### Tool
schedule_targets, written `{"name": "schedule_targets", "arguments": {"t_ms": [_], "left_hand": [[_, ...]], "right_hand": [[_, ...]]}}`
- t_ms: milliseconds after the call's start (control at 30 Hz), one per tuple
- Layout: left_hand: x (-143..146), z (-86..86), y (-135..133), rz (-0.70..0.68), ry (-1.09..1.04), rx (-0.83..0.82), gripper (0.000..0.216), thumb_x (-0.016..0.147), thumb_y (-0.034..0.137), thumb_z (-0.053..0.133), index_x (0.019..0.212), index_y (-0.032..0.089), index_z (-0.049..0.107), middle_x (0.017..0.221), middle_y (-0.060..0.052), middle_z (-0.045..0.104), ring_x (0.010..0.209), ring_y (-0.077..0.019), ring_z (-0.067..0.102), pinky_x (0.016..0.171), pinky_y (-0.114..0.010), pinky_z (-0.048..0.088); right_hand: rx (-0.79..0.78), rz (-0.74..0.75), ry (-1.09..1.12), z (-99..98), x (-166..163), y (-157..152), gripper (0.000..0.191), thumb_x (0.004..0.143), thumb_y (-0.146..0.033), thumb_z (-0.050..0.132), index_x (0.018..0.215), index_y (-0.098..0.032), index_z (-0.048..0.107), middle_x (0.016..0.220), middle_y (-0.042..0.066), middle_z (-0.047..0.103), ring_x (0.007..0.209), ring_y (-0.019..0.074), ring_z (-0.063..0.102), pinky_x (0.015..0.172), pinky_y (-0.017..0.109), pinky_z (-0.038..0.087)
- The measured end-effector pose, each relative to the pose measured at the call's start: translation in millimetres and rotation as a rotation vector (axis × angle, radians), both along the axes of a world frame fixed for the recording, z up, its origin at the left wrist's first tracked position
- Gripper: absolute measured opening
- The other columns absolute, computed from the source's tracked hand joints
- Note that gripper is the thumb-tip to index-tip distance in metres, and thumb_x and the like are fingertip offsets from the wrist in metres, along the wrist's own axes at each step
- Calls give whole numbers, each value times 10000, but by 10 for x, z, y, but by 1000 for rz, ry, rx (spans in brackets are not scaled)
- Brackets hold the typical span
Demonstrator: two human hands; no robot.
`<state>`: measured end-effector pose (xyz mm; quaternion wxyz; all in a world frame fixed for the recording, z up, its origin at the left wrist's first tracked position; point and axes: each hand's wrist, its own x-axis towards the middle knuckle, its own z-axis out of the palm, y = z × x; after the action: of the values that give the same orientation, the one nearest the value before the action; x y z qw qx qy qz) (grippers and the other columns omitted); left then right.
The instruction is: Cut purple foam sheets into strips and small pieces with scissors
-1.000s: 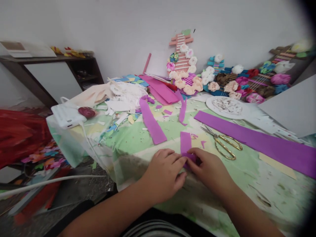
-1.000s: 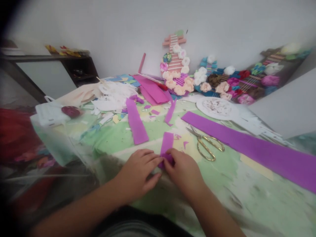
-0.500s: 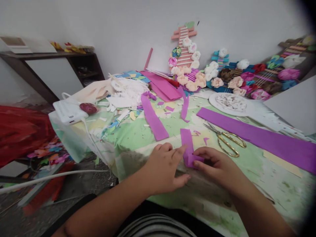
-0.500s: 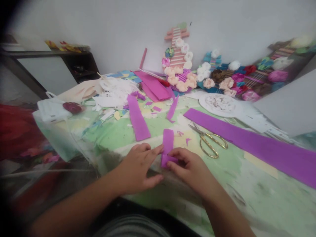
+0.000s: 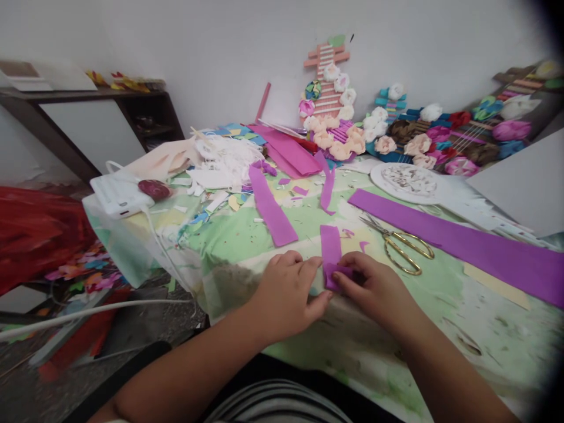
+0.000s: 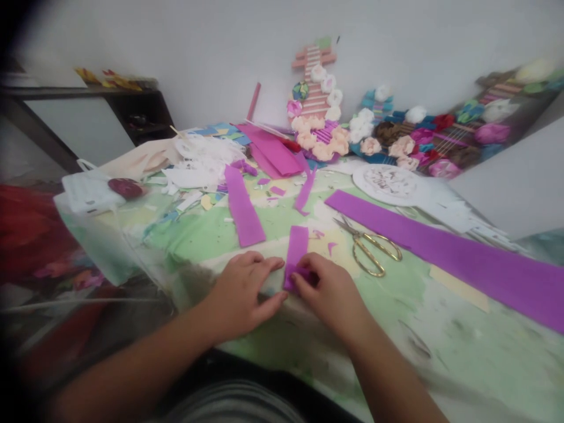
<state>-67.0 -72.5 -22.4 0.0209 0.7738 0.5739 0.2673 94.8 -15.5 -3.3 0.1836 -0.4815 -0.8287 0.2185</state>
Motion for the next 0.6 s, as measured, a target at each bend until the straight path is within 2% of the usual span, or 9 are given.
{"name": "schedule_targets", "arguments": {"t_ms": [100,300,433,600], "left_hand": [[4,-29,-22,0,7,25,392,765,375,430,1067,138,509,871,-68,621,894,-228,469,795,-403,367],[4,-78,-97,-71,24,77,289,789,325,409,998,187,553,1023,-36,595,926,-212,457,824,-406,353],[38,-110,-156,-48,18,129,296,778,317,426,1003,178,560,1030,-53,589,938,-222,447,833,-423,343],[91,-130,-193,-24,10,148,332,763,330,441,1039,176,543,1010,-59,585,940,-219,444,848,-430,330]], "right_hand": [[27,-6,-11,5,-21,3,122,727,-299,496,767,-197,550,623,-19,574,539,110,498,523,229,366],[124,92,-24,-16,-17,11,122,732,-263,493,702,-202,595,658,4,608,625,135,527,587,248,382],[136,115,-16,-23,-7,19,121,731,-257,510,691,-199,609,685,12,617,658,141,530,628,261,389],[136,101,-34,-15,-16,27,145,744,-287,501,687,-193,596,644,9,586,620,134,510,598,255,379]]}}
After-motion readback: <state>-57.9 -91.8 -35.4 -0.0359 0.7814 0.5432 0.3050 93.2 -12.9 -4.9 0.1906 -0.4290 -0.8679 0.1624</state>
